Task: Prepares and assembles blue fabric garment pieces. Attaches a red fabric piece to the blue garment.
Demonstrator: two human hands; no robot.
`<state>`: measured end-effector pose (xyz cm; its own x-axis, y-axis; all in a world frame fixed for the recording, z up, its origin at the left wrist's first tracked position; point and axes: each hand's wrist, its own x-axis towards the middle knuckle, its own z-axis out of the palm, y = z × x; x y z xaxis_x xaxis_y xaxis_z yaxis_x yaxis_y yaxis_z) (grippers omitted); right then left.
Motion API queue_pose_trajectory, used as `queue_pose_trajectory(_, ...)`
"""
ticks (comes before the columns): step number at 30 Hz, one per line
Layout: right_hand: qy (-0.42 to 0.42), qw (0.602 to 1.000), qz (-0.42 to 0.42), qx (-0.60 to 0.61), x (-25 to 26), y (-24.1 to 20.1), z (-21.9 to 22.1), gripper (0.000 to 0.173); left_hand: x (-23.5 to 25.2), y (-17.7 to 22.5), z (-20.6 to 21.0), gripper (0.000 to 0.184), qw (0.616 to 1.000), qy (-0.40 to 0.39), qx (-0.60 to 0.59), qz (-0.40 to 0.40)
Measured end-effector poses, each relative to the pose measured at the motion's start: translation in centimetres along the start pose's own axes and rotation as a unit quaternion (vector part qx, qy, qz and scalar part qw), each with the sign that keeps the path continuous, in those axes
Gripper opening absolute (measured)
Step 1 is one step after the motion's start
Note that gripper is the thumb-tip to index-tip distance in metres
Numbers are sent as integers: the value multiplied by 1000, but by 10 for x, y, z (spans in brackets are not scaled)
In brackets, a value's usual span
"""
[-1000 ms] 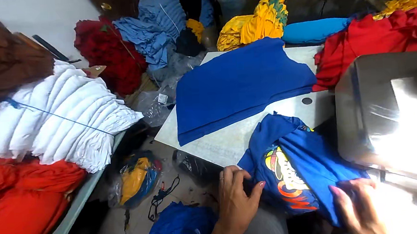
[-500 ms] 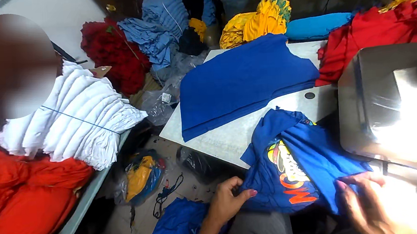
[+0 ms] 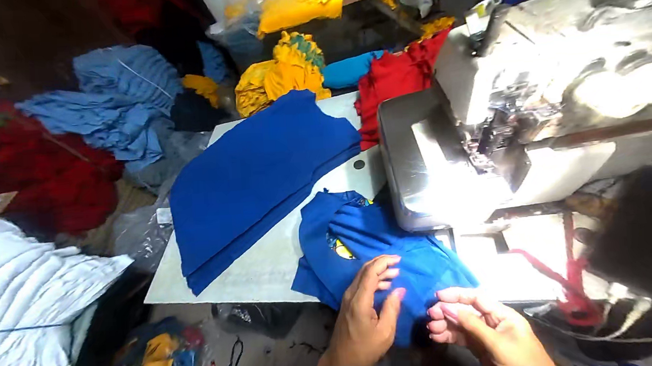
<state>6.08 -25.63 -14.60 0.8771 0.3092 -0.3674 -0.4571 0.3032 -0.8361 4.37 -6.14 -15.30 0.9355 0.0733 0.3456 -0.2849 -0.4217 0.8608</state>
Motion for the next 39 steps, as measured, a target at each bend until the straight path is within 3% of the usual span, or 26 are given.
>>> queue_pose_trajectory(2,2,997,-24,-68,-3,-1,-4,17,4,-13,4,25,988,51,137,50)
queue_pose_trajectory(4,15,963,-149,-223,-3,5,-9,16,10,-19,7,24,968,82,225,68)
queue_pose_trajectory(7,97,810,-372,-443,21,1,-19,20,29,-20,14,37,945,100,305,55)
queue_pose_trajectory(9,143,722,-417,-534,45,-5,-24,28,41,-25,23,44,926,102,359,51)
queue_pose_trajectory(11,166,679,-412,-585,68,-4,-25,38,48,-30,28,28,923,103,364,66)
queue_pose_trajectory(14,154,668,-396,-611,85,0,-26,40,50,-21,21,11,959,90,252,93)
queue_pose_trajectory(16,149,670,-411,-600,86,0,-27,32,46,-13,10,10,982,56,151,95)
queue_pose_trajectory(19,149,684,-410,-585,84,1,-23,34,43,-8,2,11,995,15,32,95)
queue_pose_trajectory(23,147,667,-412,-603,88,8,-11,34,44,-9,8,13,999,-8,-34,33)
queue_pose_trajectory(25,148,678,-434,-575,89,11,-11,28,46,-6,9,22,998,-13,-68,-1)
queue_pose_trajectory(26,141,703,-443,-538,84,7,-9,28,47,5,6,27,995,-18,-97,6)
queue_pose_trajectory(29,82,852,-379,-351,45,-26,7,22,49,54,-18,30,978,-83,-180,65)
queue_pose_trajectory(32,43,968,-197,-151,30,-31,9,4,45,40,-21,26,987,-61,-150,22)
queue_pose_trajectory(35,34,998,-34,-29,32,-13,2,13,32,4,-10,8,988,-22,-122,-92)
queue_pose_trajectory(39,66,996,27,-53,22,-22,8,11,28,12,-10,10,986,-48,-143,-75)
